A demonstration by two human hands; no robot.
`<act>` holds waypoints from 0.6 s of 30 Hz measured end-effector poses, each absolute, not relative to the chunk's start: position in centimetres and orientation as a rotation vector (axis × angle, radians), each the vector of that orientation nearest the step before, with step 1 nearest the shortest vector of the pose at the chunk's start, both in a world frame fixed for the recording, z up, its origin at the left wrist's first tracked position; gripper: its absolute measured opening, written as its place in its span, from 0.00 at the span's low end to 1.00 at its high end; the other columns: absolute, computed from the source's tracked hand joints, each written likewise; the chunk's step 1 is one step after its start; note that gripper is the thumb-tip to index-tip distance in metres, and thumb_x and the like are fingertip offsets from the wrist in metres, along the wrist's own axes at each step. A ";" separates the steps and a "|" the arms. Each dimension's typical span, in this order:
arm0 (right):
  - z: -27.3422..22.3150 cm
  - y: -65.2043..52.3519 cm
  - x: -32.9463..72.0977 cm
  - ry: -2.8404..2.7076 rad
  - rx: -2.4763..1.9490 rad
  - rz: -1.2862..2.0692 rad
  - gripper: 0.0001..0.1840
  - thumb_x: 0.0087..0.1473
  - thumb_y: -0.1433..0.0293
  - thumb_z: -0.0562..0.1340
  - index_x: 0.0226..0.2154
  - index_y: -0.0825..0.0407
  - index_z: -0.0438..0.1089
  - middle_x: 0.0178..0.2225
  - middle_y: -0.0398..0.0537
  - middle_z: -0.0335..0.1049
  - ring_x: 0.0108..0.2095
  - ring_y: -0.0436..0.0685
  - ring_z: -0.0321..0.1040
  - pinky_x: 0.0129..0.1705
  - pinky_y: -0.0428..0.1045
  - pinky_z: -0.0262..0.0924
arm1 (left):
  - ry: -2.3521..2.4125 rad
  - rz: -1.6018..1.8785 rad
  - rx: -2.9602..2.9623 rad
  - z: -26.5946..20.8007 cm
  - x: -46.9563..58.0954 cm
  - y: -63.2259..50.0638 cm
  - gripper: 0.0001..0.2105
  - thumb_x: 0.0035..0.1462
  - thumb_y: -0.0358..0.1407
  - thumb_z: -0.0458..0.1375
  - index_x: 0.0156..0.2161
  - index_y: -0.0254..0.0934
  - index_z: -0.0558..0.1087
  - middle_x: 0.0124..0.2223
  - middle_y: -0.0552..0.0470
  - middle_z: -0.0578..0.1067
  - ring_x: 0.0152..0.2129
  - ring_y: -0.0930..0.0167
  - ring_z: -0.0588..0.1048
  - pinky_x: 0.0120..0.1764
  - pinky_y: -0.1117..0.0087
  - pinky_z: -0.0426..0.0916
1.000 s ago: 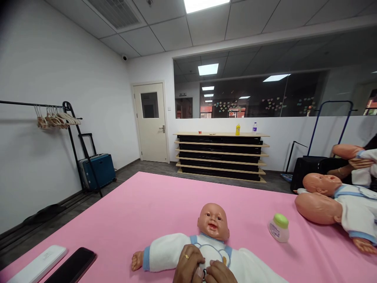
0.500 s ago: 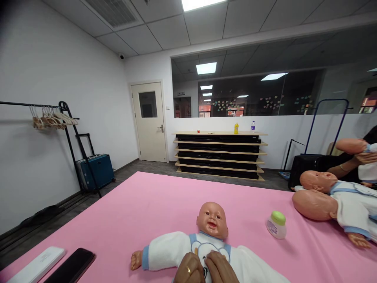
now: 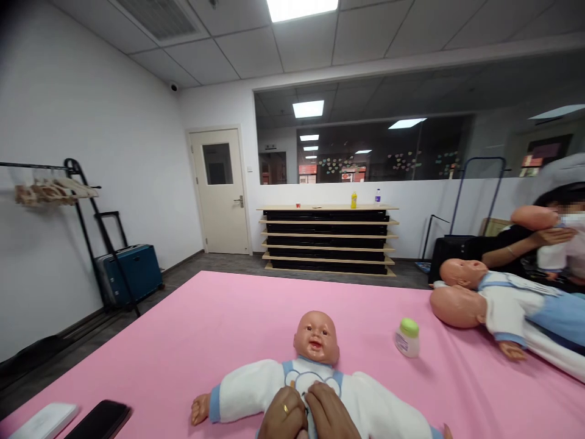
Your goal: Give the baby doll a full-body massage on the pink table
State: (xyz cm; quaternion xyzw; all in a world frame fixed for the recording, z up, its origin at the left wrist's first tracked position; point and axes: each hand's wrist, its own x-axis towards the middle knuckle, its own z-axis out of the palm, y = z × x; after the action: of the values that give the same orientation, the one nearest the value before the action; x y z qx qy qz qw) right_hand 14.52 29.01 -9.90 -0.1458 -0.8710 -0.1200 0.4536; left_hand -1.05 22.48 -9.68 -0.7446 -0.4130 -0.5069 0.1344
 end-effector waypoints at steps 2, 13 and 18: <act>-9.5 28.4 14.5 -2.188 -0.437 -0.221 0.22 0.54 0.76 0.54 0.51 0.51 0.69 0.48 0.50 0.72 0.48 0.55 0.71 0.52 0.47 0.68 | -1.194 -1.491 -2.136 -9.6 -1.0 22.5 0.18 0.68 0.42 0.43 0.34 0.37 0.71 0.30 0.47 0.72 0.29 0.67 0.72 0.37 0.63 0.71; -6.9 22.6 14.2 -2.496 -1.146 0.492 0.35 0.56 0.71 0.54 0.66 0.54 0.55 0.67 0.50 0.48 0.69 0.64 0.43 0.69 0.64 0.43 | -1.465 -1.094 -2.172 -12.4 -2.6 19.5 0.27 0.66 0.42 0.50 0.68 0.42 0.54 0.58 0.43 0.71 0.53 0.62 0.72 0.52 0.60 0.71; -8.2 22.9 14.5 -2.489 -1.050 0.375 0.35 0.58 0.67 0.56 0.67 0.52 0.53 0.68 0.47 0.46 0.69 0.64 0.42 0.69 0.64 0.44 | -1.519 -1.040 -2.173 -13.5 -2.3 18.5 0.32 0.66 0.41 0.48 0.71 0.41 0.43 0.64 0.44 0.66 0.60 0.62 0.66 0.58 0.58 0.65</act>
State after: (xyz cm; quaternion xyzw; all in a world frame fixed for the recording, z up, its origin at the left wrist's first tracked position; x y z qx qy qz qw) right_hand 14.49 22.86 -8.22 -0.3767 -0.8931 0.1344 0.2058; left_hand -2.29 18.53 -13.48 -0.7547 -0.5277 -0.3612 0.1463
